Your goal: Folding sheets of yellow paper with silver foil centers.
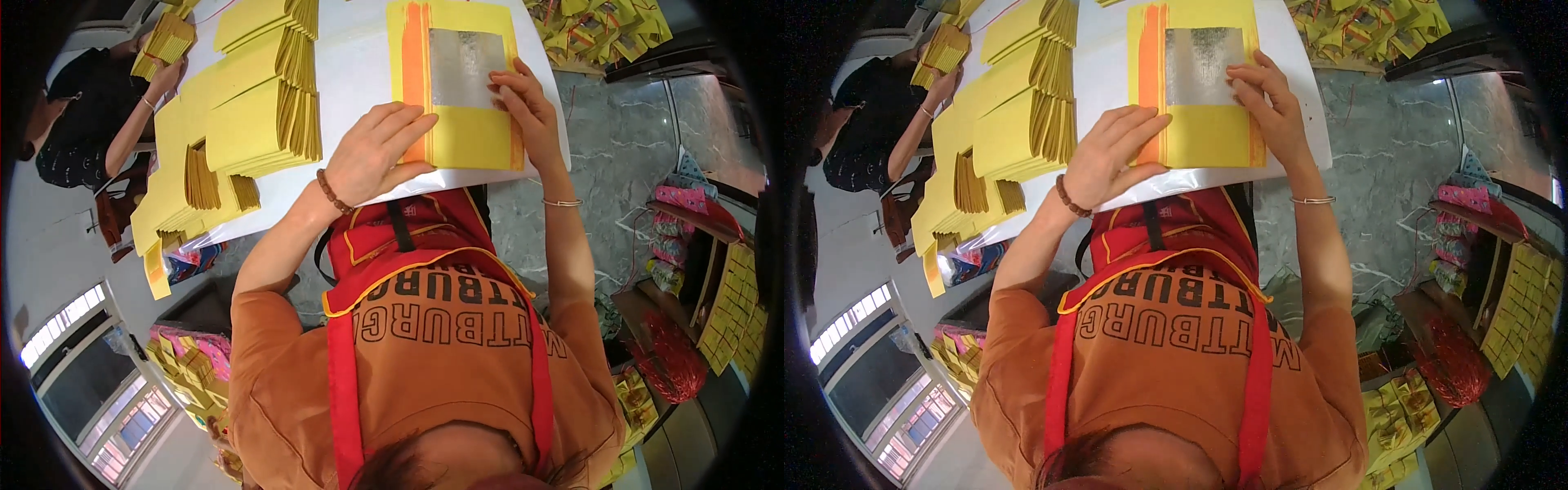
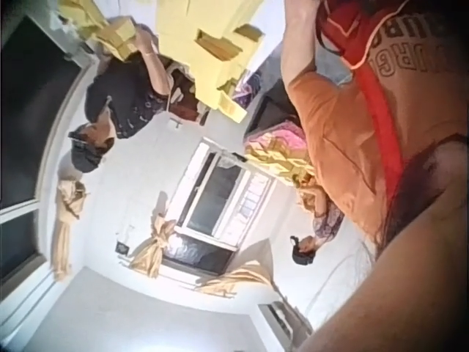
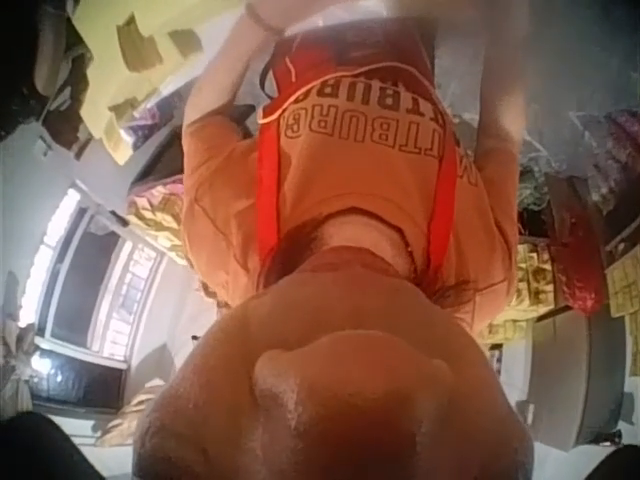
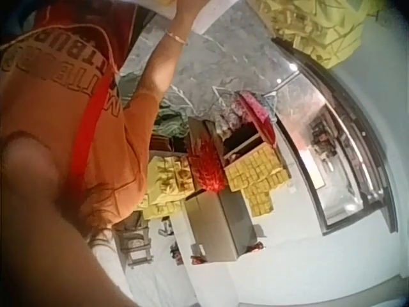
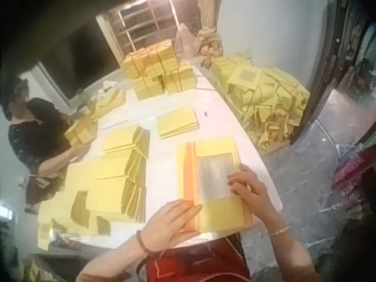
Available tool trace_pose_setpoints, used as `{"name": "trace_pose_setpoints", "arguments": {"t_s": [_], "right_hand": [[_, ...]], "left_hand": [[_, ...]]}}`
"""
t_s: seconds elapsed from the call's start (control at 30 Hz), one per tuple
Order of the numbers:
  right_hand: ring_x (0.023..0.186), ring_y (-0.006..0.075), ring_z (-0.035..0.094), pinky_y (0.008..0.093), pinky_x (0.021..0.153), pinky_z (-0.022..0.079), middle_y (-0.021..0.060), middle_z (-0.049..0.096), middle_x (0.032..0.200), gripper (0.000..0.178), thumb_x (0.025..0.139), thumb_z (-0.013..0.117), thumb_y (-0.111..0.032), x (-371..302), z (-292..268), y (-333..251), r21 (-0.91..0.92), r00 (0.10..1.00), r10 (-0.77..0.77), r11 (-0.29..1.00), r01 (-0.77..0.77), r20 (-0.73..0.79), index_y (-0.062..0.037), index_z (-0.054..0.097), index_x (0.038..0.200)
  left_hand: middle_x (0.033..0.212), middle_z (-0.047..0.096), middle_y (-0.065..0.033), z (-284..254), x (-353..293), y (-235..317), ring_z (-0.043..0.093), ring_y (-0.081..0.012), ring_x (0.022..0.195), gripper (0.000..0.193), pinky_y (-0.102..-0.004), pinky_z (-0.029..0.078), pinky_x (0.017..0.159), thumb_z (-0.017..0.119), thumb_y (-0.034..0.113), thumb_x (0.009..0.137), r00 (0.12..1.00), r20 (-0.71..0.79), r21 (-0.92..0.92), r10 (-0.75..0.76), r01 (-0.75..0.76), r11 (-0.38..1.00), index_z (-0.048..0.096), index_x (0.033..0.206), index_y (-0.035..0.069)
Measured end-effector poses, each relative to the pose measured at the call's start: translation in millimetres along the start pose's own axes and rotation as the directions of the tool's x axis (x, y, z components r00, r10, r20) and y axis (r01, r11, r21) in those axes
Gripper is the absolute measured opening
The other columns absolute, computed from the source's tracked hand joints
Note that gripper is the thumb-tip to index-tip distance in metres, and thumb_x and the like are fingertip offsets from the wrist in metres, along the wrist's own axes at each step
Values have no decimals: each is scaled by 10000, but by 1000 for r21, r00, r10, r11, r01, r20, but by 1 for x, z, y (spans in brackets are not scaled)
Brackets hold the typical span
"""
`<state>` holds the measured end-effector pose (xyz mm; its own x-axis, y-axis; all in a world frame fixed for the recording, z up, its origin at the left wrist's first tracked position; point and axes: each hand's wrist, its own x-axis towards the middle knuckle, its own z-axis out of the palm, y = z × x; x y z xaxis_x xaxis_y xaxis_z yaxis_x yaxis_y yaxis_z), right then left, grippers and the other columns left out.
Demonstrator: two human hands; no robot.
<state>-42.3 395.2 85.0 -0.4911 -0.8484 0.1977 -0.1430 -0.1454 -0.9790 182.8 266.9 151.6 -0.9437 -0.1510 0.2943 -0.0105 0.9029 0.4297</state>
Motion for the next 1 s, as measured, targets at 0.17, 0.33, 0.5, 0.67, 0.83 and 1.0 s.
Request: {"name": "trace_pose_setpoints", "arguments": {"t_s": [0.17, 0.33, 0.5, 0.67, 0.83, 1.0], "right_hand": [[1330, 206, 285, 325, 981, 446, 62, 575, 1181, 249, 964, 450, -169, 1, -5, 10, 148, 999, -33, 989, 28, 33, -22, 623, 1067], [1324, 191, 296, 340, 992, 427, 97, 559, 1208, 283, 971, 434, -186, 4, -7, 14, 262, 998, -25, 965, 11, 52, 1, 615, 1081], [1364, 218, 240, 370, 1062, 312, 82, 516, 1295, 270, 946, 470, -164, 5, -13, -1, 287, 997, -23, 958, 3, 69, -21, 608, 1131], [1394, 249, 178, 392, 1114, 201, 59, 484, 1346, 283, 893, 542, -131, 3, -7, 3, 63, 988, -106, 993, 99, 110, -62, 605, 1160], [1389, 275, 192, 406, 1115, 197, 56, 483, 1350, 303, 866, 588, -133, 3, -10, 11, -156, 967, -209, 960, 231, 145, -83, 607, 1164], [1383, 282, 208, 406, 1115, 198, 55, 490, 1343, 292, 875, 582, -151, 5, -9, 12, -163, 966, -218, 957, 240, 142, -83, 609, 1157]], "left_hand": [[1040, 616, -107, -7, 8, -7, 561, -295, 971, 492, -357, 479, 834, 677, 152, 765, 998, 28, 51, 52, -54, 997, 537, 1228, 59], [1045, 616, -102, -10, 9, -19, 563, -268, 995, 317, -351, 489, 828, 649, 89, 778, 990, 71, 13, 121, -123, 992, 617, 1091, 55], [1086, 602, -99, -3, 5, -18, 553, -273, 1017, 266, -354, 488, 840, 639, 76, 782, 991, 46, 75, 124, -128, 989, 631, 1047, 56], [1171, 559, -129, -3, -3, -12, 527, -308, 1060, 354, -359, 470, 888, 660, 130, 773, 980, 90, 190, 179, -194, 962, 594, 1107, 32], [1233, 519, -156, -5, -5, -9, 497, -321, 1110, 489, -374, 444, 930, 665, 238, 775, 974, 161, 214, 162, -194, 957, 537, 1184, 2], [1221, 529, -158, -6, -4, -10, 508, -321, 1102, 480, -374, 449, 923, 663, 247, 777, 964, 190, 259, 187, -233, 937, 544, 1168, -5]]}}
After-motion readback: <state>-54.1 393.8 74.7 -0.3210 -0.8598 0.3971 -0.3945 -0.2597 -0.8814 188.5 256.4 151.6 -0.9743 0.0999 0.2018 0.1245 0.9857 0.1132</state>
